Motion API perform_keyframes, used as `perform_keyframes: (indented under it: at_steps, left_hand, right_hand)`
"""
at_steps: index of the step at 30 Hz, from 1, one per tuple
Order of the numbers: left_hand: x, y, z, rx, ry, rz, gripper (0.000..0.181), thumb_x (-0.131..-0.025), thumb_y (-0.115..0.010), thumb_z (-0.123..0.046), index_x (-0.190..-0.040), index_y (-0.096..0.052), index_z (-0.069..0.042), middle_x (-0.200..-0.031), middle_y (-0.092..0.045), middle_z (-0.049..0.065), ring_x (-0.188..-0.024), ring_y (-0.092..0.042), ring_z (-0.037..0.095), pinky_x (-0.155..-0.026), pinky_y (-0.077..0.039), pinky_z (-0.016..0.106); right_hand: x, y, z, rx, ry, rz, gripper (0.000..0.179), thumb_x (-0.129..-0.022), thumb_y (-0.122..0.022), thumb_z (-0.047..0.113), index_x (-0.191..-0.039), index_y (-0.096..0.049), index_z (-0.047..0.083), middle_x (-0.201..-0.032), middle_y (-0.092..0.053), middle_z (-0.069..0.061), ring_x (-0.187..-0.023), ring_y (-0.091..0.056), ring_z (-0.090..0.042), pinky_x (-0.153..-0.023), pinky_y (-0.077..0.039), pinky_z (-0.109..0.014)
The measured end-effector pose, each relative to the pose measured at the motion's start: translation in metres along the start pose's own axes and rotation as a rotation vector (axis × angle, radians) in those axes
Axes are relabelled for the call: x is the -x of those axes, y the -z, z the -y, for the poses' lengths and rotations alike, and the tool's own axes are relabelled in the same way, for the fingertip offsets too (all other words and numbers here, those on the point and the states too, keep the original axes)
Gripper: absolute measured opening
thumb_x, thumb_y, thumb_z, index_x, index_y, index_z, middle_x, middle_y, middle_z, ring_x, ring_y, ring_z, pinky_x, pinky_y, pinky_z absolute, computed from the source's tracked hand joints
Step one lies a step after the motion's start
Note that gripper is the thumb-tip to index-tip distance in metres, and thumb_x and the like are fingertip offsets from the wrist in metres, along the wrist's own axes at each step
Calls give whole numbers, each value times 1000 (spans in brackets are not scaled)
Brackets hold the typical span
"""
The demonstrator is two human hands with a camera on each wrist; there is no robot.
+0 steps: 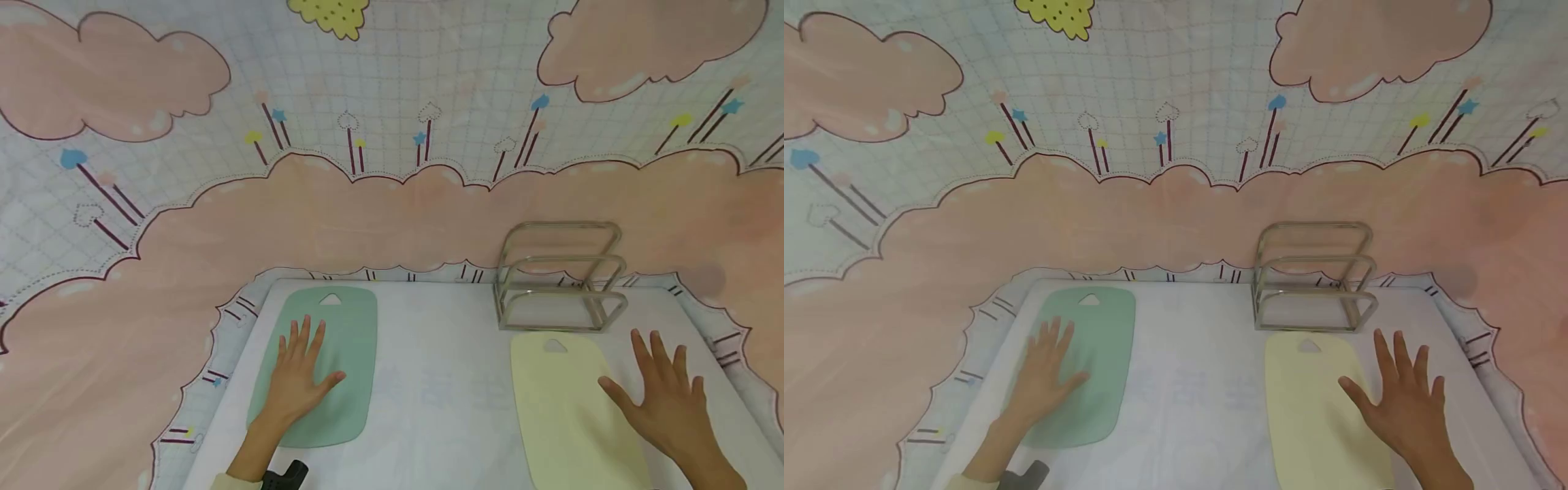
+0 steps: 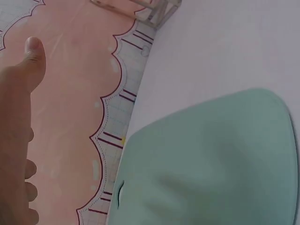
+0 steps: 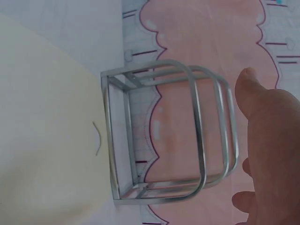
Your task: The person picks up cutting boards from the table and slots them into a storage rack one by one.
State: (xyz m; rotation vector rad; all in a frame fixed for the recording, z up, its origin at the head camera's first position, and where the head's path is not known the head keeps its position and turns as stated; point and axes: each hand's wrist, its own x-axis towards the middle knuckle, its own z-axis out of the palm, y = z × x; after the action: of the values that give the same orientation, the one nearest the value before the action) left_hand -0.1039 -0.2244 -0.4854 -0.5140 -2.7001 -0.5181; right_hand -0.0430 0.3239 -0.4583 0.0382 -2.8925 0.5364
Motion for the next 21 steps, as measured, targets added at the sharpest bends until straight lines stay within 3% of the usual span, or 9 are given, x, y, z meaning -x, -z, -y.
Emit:
perform_keyframes:
  at_steps: [7, 14, 21]
  left_hand:
    - [-10, -16, -14, 36, -5, -16, 101, -84, -26, -79, -150, -28, -3, -154, -17, 25, -139, -13, 47, -107, -13, 64]
    - [-20, -24, -29, 100, -8, -34, 101, -84, -25, -79, -150, -28, -3, -153, -19, 26, -139, -15, 46, -107, -15, 62]
    - [-32, -34, -50, 200, 8, 16, 101, -84, -27, -79, -151, -24, -4, -156, -14, 21, -141, -12, 43, -112, -12, 53]
  right_hand:
    - [0, 1, -3, -11, -25, 7, 92, -92, -57, 47, -155, 1, 15, -155, 2, -27, -132, 11, -58, -90, 4, -80]
    - [1, -3, -6, -60, -48, 26, 89, -94, -55, 44, -154, 3, 12, -154, 6, -27, -132, 13, -58, -90, 3, -80]
    - [-4, -7, -5, -151, -61, -2, 86, -96, -54, 38, -154, 3, 11, -155, 8, -25, -133, 14, -55, -91, 4, -79]
